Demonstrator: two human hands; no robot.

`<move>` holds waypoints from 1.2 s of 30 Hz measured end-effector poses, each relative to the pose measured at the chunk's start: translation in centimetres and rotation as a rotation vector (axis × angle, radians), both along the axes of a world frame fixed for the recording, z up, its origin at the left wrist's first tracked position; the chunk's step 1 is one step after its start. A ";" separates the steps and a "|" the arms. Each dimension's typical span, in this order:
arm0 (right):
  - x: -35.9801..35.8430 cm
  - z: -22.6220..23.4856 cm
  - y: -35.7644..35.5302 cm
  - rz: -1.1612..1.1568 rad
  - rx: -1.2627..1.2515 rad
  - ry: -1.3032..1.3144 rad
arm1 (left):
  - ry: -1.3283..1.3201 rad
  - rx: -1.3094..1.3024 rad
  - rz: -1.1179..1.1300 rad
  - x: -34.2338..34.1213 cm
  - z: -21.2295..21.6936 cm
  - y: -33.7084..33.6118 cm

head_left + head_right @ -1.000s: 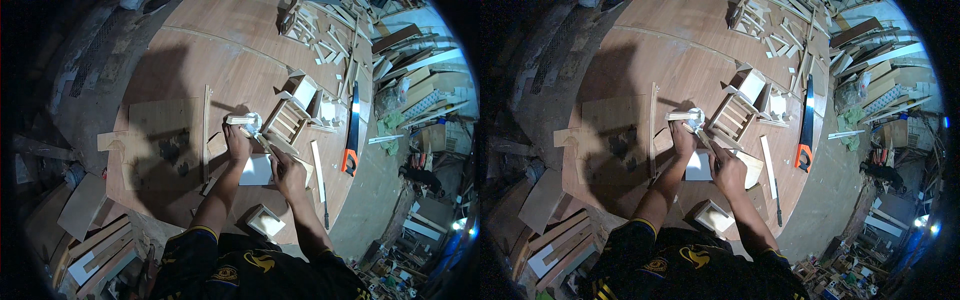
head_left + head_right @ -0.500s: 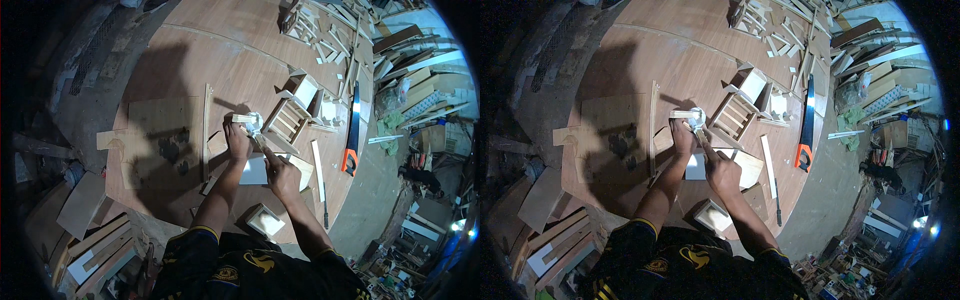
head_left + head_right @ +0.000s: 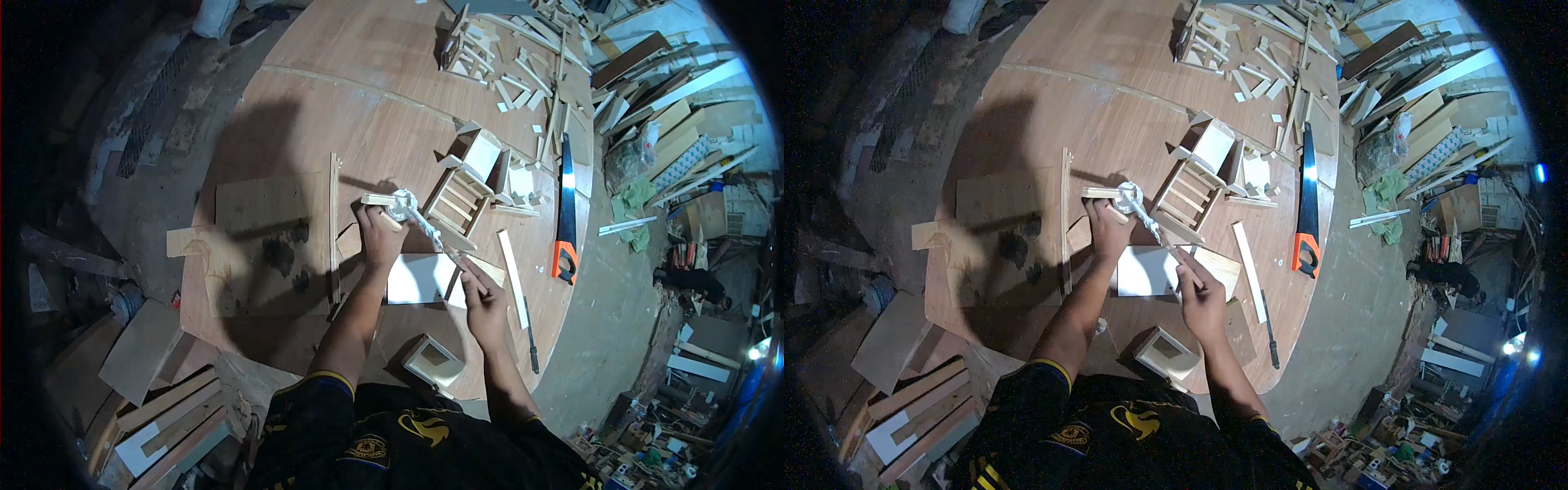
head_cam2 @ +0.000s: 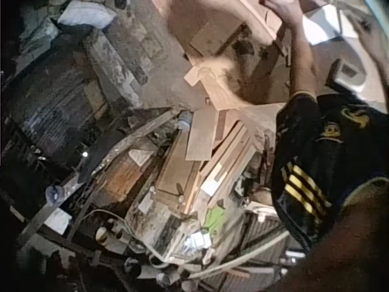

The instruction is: Applying glue to small wood pieces to assemble a miniature structure.

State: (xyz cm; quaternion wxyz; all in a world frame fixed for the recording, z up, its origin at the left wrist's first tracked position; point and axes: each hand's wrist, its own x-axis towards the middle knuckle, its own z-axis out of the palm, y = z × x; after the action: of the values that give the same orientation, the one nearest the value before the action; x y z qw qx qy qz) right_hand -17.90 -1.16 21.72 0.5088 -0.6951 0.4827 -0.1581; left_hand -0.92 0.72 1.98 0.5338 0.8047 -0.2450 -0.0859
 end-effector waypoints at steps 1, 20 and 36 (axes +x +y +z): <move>-0.4 0.0 -0.3 -0.004 -0.010 -0.013 | -0.013 -0.010 -0.004 0.0 0.3 0.3; -11.8 7.1 4.5 -0.063 0.598 -0.798 | 1.201 -0.463 -0.146 -5.8 19.5 15.6; -26.2 10.2 6.5 0.097 0.589 -0.959 | 1.159 -0.855 -0.735 -19.9 28.2 18.1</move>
State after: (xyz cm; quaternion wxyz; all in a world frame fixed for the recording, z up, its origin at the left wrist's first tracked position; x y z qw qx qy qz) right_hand -44.10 5.32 31.90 0.8504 -0.3953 0.1888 -0.2914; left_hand -20.84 18.82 30.23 0.7750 0.2265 -0.1899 -0.5586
